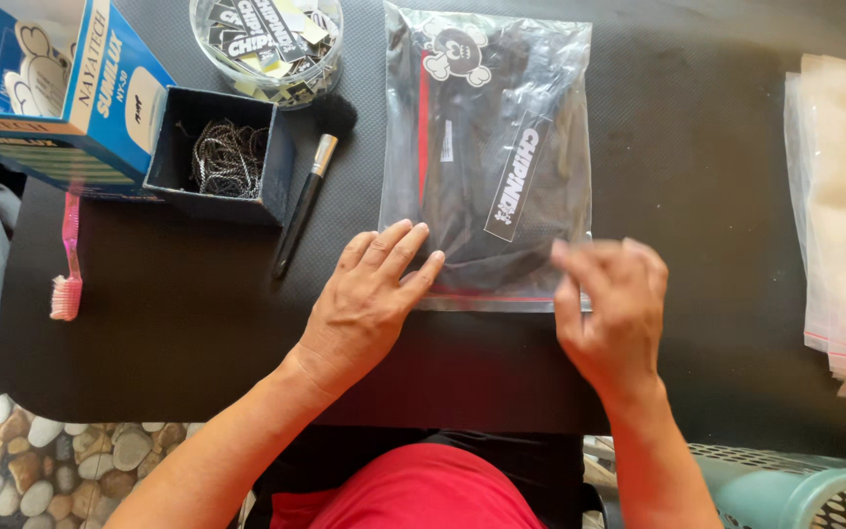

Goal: The person attaches a small bear-shaped charm to a black mesh bag, then uses a brush to clean the bag's surface. They place the bag into a clear plastic ziplock bag, add a sticker, and seal it.

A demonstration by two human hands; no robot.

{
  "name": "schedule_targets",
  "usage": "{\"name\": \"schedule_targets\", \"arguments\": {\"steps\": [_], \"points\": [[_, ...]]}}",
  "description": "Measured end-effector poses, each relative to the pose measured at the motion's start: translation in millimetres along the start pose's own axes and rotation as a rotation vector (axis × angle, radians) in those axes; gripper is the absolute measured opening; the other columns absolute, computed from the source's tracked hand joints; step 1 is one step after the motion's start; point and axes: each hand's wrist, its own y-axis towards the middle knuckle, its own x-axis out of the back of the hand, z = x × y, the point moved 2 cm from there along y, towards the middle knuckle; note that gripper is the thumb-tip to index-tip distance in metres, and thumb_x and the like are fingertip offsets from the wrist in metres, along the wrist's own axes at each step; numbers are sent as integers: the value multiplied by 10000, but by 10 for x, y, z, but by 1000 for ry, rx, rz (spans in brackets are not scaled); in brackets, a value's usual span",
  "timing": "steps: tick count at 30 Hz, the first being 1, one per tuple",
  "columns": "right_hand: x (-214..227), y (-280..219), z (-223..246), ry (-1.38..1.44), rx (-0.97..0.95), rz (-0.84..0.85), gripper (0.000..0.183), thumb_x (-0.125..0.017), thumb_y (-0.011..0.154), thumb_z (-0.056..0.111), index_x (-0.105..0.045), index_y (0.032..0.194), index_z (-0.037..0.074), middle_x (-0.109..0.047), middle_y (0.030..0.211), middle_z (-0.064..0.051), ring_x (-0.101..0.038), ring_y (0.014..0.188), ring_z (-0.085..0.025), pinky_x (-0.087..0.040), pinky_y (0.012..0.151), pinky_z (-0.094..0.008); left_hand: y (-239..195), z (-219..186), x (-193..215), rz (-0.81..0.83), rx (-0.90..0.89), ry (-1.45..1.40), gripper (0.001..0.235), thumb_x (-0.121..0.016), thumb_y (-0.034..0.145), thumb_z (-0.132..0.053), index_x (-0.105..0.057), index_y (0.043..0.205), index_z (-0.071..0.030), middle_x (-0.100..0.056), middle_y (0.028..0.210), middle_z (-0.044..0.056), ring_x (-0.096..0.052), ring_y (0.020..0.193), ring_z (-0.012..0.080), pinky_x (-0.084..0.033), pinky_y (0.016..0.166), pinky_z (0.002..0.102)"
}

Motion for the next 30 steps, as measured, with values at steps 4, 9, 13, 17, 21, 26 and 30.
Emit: {"name": "schedule_targets", "arguments": {"steps": [4,9,13,17,21,26,30], "points": [[-240,614,5,70,-156,59,637,-641,1052,346,-437,1567,33,-357,1551,-283,-303,1456,-493,-278,1151,-688,10,-3,8,15,-3,-2,222,-651,961,-44,-707,1169,-96,-660,1268,183,-624,1237,348,-479,1006,460],[-608,752,106,148,-303,338,802,-490,1045,617,-362,1614,66,-209,1650,-339,-119,1517,-566,-153,1168,-771,40,31,-19,46,17,-19,243,-673,906,-66,-715,1141,-113,-661,1243,177,-631,1202,351,-486,969,459],[-758,677,61,51,-287,366,820,-426,1027,701,-422,1595,109,-294,1631,-311,-174,1513,-546,-198,1140,-775,48,70,-78,113,62,-35,327,-662,840,-119,-707,1163,-155,-658,1224,125,-644,1148,315,-494,959,436],[-805,675,23,3,-292,401,839,-371,1012,752,-405,1609,162,-256,1661,-271,-133,1535,-512,-183,1152,-760,426,190,-68,40,99,4,364,-598,919,-212,-653,1272,-145,-627,902,60,-657,826,283,-479,868,437],[-919,641,-37,-36,-322,490,827,-291,980,729,-257,1647,241,-124,1707,-184,-15,1551,-436,-80,1190,-689,784,316,-466,168,215,75,684,-589,1038,-505,-484,1561,-77,-334,1649,196,-211,1549,368,-175,1248,595],[-933,627,-52,-56,-310,454,762,-345,1014,644,-262,1647,229,-142,1703,-199,-39,1551,-453,-99,1180,-710,687,485,-885,437,390,-84,927,-320,976,-740,-285,1606,-62,-179,1666,273,-77,1563,391,-5,1246,580],[-943,684,-144,-10,-327,466,801,-379,1008,638,-225,1654,189,-126,1708,-202,-22,1555,-447,-60,1181,-720,659,480,-925,422,376,-43,946,-279,977,-766,-291,1609,-62,-176,1668,273,-95,1563,395,-13,1247,588]]}}
